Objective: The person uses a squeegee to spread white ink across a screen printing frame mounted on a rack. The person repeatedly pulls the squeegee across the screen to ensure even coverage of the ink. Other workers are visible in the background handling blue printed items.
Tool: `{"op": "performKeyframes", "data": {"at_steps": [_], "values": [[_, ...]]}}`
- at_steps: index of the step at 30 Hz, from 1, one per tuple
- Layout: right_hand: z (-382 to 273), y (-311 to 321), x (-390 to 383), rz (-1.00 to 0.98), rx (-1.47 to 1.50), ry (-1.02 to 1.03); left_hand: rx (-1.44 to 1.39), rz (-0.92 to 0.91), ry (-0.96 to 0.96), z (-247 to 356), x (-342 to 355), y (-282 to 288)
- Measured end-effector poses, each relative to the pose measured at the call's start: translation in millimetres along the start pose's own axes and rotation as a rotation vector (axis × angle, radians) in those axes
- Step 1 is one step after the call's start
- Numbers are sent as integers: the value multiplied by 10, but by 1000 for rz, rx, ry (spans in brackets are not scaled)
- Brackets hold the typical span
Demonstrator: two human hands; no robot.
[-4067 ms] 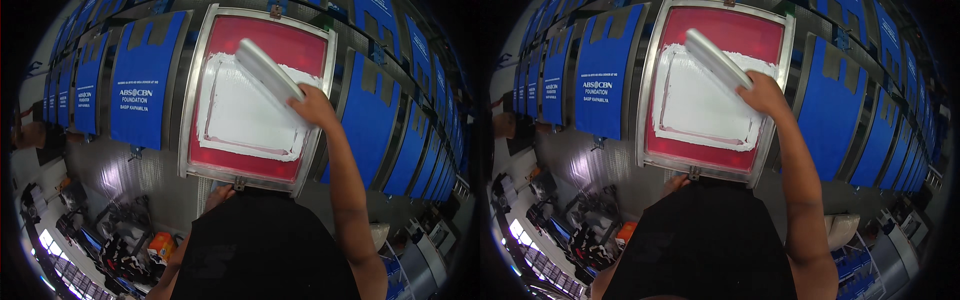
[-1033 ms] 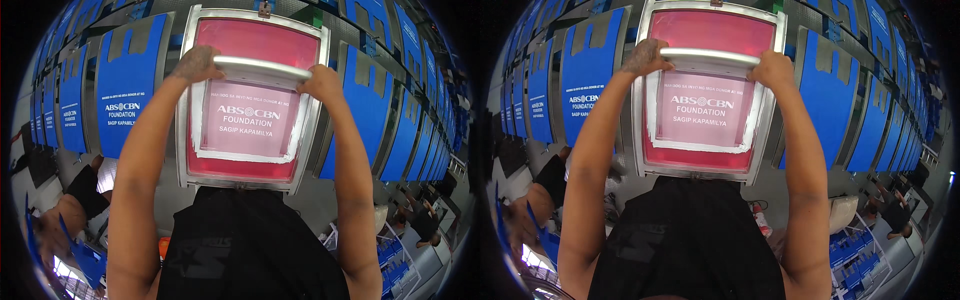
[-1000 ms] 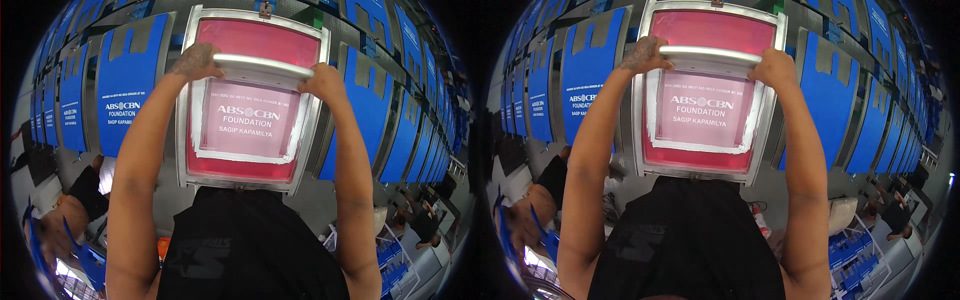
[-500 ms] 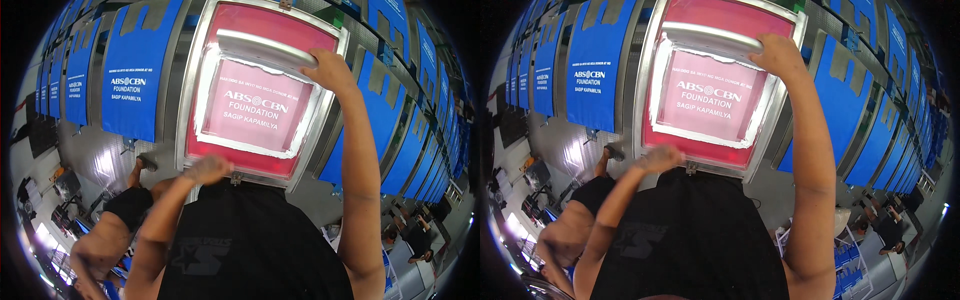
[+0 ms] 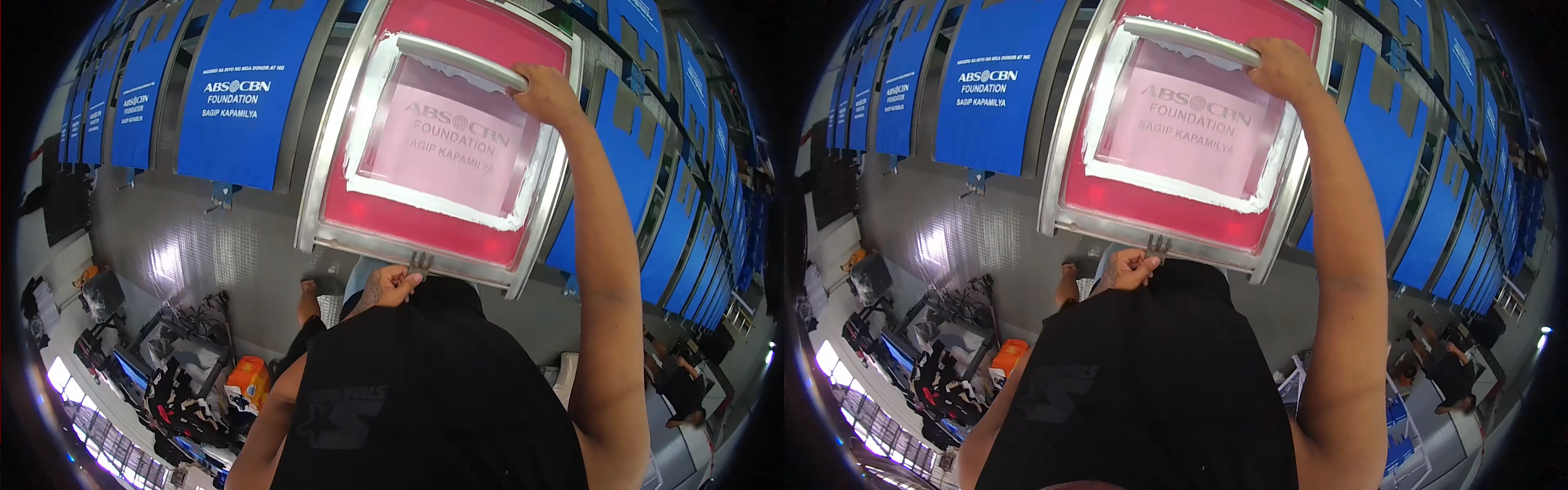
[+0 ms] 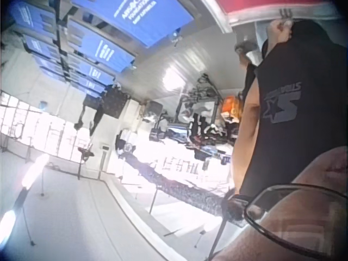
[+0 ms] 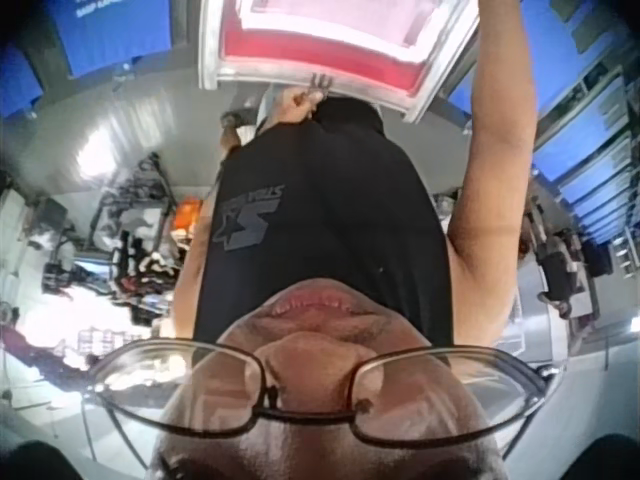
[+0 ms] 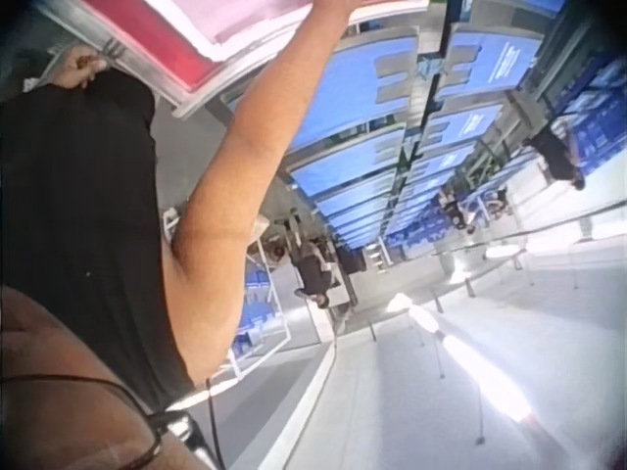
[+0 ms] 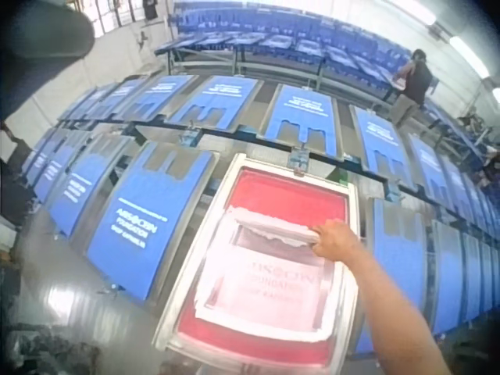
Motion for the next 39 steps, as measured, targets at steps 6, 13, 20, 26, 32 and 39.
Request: {"op": "performKeyframes", "data": {"at_steps": [6,13,20,26,32,39], "values": [[-670,-503,-1161,25,2,3,4,-16,-126,124,35,69],[-1231,-743,-2175,219,92,56,266,60,-255,-67,233,23],[-236,-389,-1844,224,488,-461,519,179,-380,128,129,23],[814,-956,-1880,82,1275,-776,1060,1087,-1006,924,98,835],[813,-1264,-1843,-80,1605,-719,215,787,-63,265,617,1955],[1114,-988,-2365,39,1621,-786,224,833,-319,9,333,1451]]}}
Point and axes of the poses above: each hand's wrist, its own x-axis towards the middle knuckle, its own y-axis out of the back of the hand, z = x × y, the point moved 5 cm from there along x, towards the middle knuckle, and after that the axes turned 4 degrees about z, right-handed, at the moved point
